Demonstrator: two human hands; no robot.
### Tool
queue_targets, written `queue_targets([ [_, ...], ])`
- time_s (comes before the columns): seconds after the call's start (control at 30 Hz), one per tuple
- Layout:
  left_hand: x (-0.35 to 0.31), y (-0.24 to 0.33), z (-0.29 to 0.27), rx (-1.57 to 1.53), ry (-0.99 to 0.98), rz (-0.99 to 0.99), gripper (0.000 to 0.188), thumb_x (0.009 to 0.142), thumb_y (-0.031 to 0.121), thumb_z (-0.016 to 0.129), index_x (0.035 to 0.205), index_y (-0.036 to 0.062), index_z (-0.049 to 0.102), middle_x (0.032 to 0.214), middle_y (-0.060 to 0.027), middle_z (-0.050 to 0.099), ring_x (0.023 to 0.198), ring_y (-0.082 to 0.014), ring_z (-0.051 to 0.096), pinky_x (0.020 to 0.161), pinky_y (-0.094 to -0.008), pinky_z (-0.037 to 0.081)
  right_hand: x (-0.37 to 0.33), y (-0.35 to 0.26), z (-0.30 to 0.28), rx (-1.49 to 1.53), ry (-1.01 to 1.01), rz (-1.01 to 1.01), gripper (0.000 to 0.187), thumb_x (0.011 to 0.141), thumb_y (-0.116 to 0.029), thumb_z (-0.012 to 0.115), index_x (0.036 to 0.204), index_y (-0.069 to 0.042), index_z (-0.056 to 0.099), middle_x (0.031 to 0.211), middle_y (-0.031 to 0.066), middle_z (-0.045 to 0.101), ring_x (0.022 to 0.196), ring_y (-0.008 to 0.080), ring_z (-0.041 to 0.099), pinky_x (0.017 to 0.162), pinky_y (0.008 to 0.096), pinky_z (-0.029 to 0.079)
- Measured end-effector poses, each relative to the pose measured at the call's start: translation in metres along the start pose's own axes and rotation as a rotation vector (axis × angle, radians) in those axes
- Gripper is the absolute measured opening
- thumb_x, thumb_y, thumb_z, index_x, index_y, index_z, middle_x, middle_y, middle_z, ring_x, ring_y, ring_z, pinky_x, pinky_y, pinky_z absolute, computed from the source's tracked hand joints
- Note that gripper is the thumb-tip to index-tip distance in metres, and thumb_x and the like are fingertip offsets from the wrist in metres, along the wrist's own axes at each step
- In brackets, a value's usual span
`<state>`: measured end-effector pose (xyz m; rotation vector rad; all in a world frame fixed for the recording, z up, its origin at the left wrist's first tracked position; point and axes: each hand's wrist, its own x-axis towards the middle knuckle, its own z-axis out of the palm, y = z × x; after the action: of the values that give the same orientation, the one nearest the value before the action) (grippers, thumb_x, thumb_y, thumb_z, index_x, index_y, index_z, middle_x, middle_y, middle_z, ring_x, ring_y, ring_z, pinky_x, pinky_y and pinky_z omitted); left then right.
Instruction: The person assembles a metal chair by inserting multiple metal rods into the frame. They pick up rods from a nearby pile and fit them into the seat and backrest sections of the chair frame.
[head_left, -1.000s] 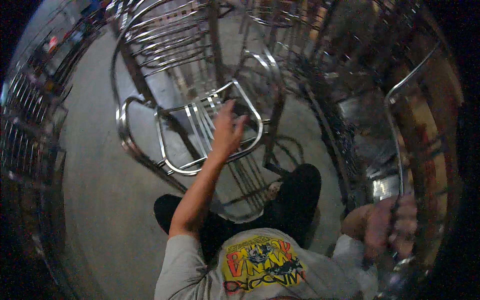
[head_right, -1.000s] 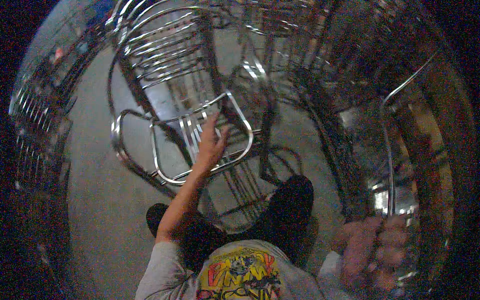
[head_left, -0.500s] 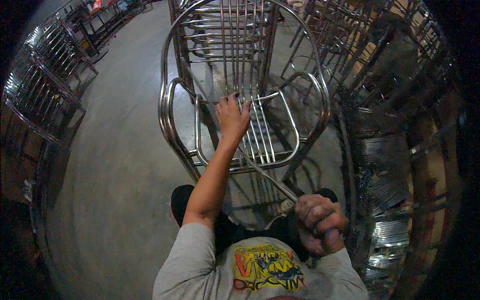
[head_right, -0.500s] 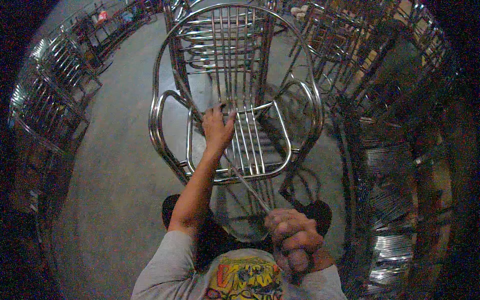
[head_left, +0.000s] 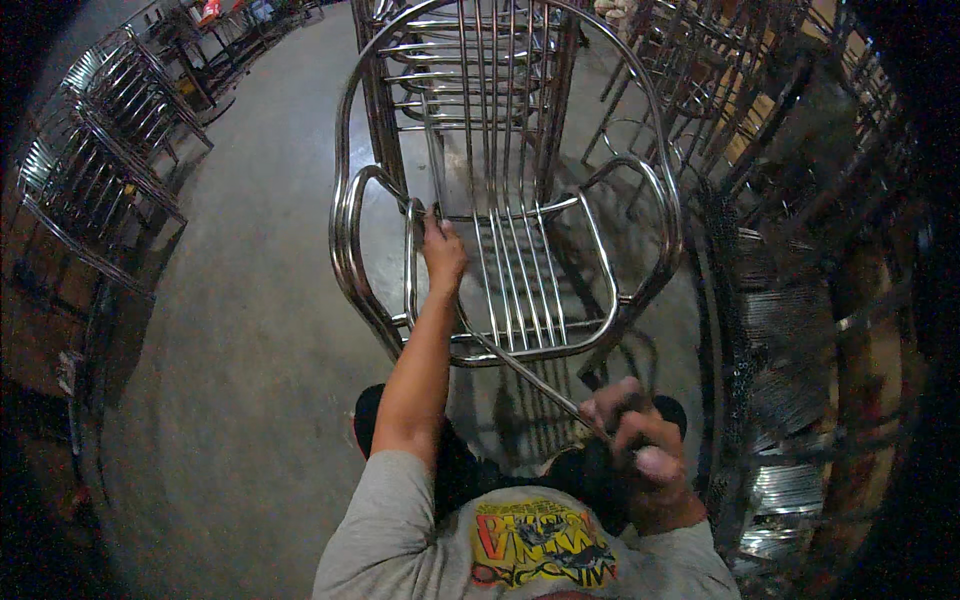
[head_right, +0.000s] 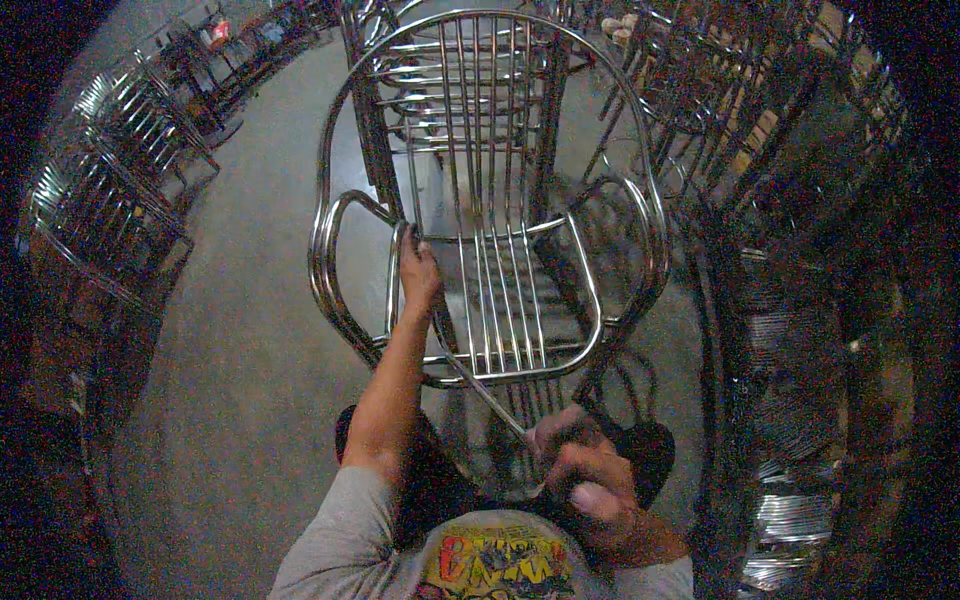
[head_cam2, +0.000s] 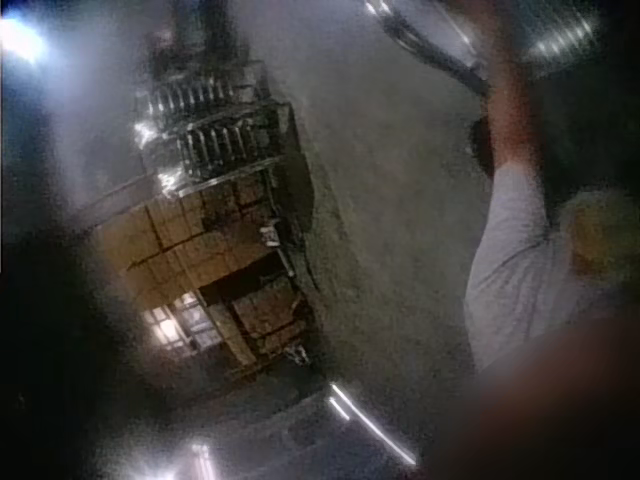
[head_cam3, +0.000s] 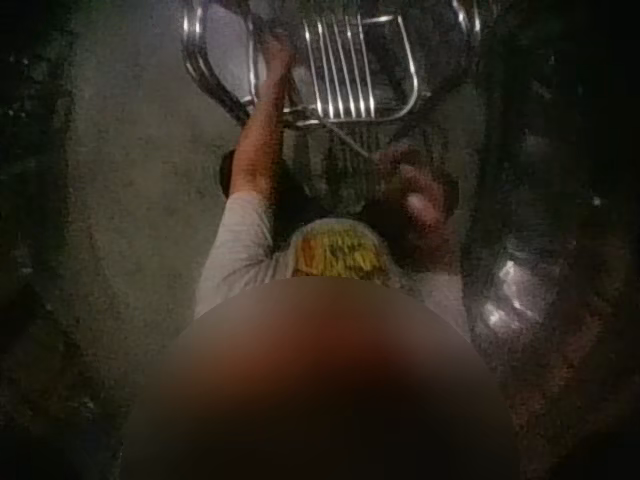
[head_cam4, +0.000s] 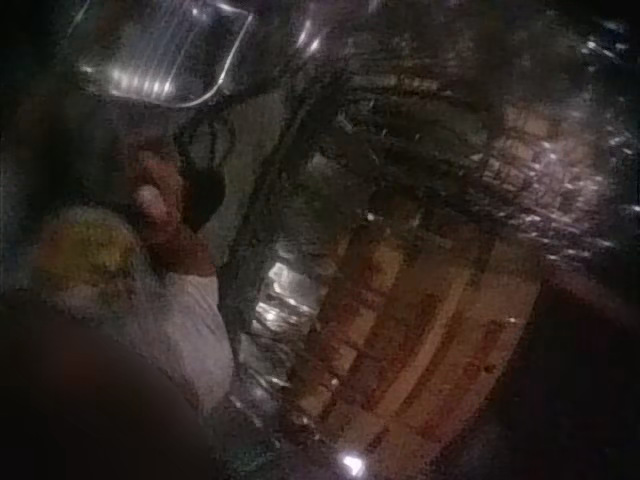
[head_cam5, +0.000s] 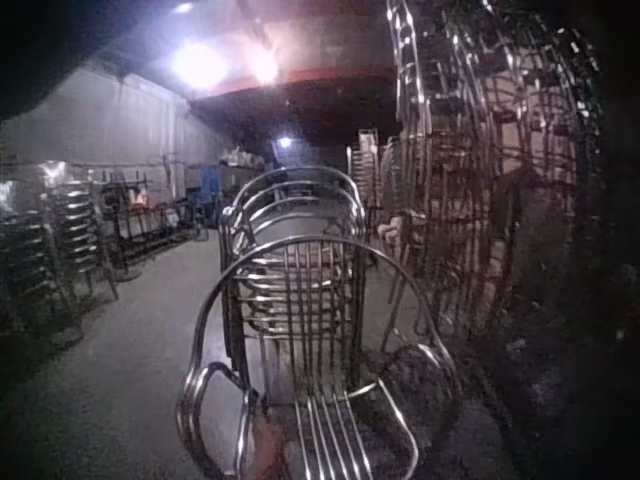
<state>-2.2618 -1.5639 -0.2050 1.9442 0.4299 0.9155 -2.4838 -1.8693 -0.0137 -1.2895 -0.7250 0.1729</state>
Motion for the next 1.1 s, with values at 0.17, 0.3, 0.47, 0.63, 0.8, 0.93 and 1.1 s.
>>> queue_targets([
  [0.17, 0.042, 0.016, 0.001, -0.059, -0.015, 0.061, 0.045, 0.097, 0.017, 0.045, 0.142, 0.0114, 0.04, 0.124, -0.026, 0.058, 0.112, -0.0434, 0.057, 0.091, -0.048, 0.046, -0.011, 0.015, -0.012, 0.025, 0.056, 0.829, 0.061, 0.085, -0.003, 0.054, 0.142, -0.003, 0.034, 0.105, 0.0158, 0.059, 0.084, 0.0218, 0.062, 0.072, 0.0338, 0.051],
  [0.3, 0.055, 0.029, 0.016, -0.058, -0.086, 0.018, 0.045, 0.097, 0.017, 0.045, 0.142, 0.0181, 0.04, 0.122, -0.025, 0.059, 0.109, -0.0446, 0.058, 0.089, -0.05, 0.046, 0.0, 0.058, -0.024, 0.408, 0.085, 1.19, 0.057, 0.091, -0.01, 0.054, 0.144, -0.007, 0.03, 0.076, 0.007, 0.055, 0.048, 0.0118, 0.048, 0.044, 0.0276, 0.043],
  [0.47, 0.084, 0.029, 0.035, -0.105, -0.027, 0.011, 0.047, 0.097, 0.015, 0.045, 0.143, 0.0238, 0.039, 0.119, -0.0255, 0.06, 0.107, -0.0454, 0.058, 0.087, -0.0513, 0.046, 0.016, 0.082, -0.034, 0.579, 0.259, 1.086, 0.033, 0.097, -0.02, 0.053, 0.127, -0.008, 0.048, 0.065, -0.0002, 0.044, 0.036, 0.0042, 0.032, 0.036, 0.0209, 0.031],
  [0.63, 0.11, 0.032, 0.052, -0.116, -0.015, 0.074, 0.048, 0.097, 0.013, 0.046, 0.143, 0.0217, 0.038, 0.118, -0.0252, 0.061, 0.106, -0.0451, 0.059, 0.085, -0.0517, 0.046, 0.043, 0.08, -0.035, 0.531, 0.285, 1.073, 0.032, 0.097, -0.019, 0.053, 0.127, -0.008, 0.049, 0.064, -0.0004, 0.043, 0.036, 0.0039, 0.031, 0.035, 0.0196, 0.027],
  [0.8, 0.12, 0.033, 0.061, -0.179, 0.003, 0.145, 0.046, 0.097, 0.013, 0.045, 0.143, 0.0164, 0.038, 0.111, -0.0279, 0.063, 0.1, -0.0474, 0.06, 0.083, -0.0504, 0.047, 0.057, 0.081, -0.038, 0.509, 0.318, 1.08, 0.035, 0.097, -0.019, 0.052, 0.13, -0.008, 0.048, 0.065, -0.0006, 0.043, 0.036, 0.0037, 0.03, 0.034, 0.0201, 0.027],
  [0.93, 0.123, 0.021, 0.07, -0.199, -0.052, 0.101, 0.048, 0.097, 0.016, 0.047, 0.143, 0.0112, 0.036, 0.114, -0.0295, 0.06, 0.104, -0.0483, 0.057, 0.089, -0.0496, 0.045, 0.052, 0.105, -0.031, 0.307, 0.337, 1.047, 0.036, 0.097, -0.019, 0.052, 0.132, -0.01, 0.047, 0.066, -0.001, 0.043, 0.039, 0.0053, 0.032, 0.037, 0.0202, 0.029],
  [1.1, 0.068, -0.001, 0.056, -0.017, -0.078, 0.093, 0.049, 0.097, 0.02, 0.048, 0.139, 0.0006, 0.036, 0.125, -0.0311, 0.051, 0.113, -0.0489, 0.05, 0.096, -0.0478, 0.042, 0.052, 0.158, -0.006, 0.16, 0.453, 0.881, 0.037, 0.098, -0.02, 0.051, 0.133, -0.013, 0.046, 0.066, -0.0016, 0.041, 0.042, 0.0069, 0.033, 0.039, 0.0207, 0.03],
])
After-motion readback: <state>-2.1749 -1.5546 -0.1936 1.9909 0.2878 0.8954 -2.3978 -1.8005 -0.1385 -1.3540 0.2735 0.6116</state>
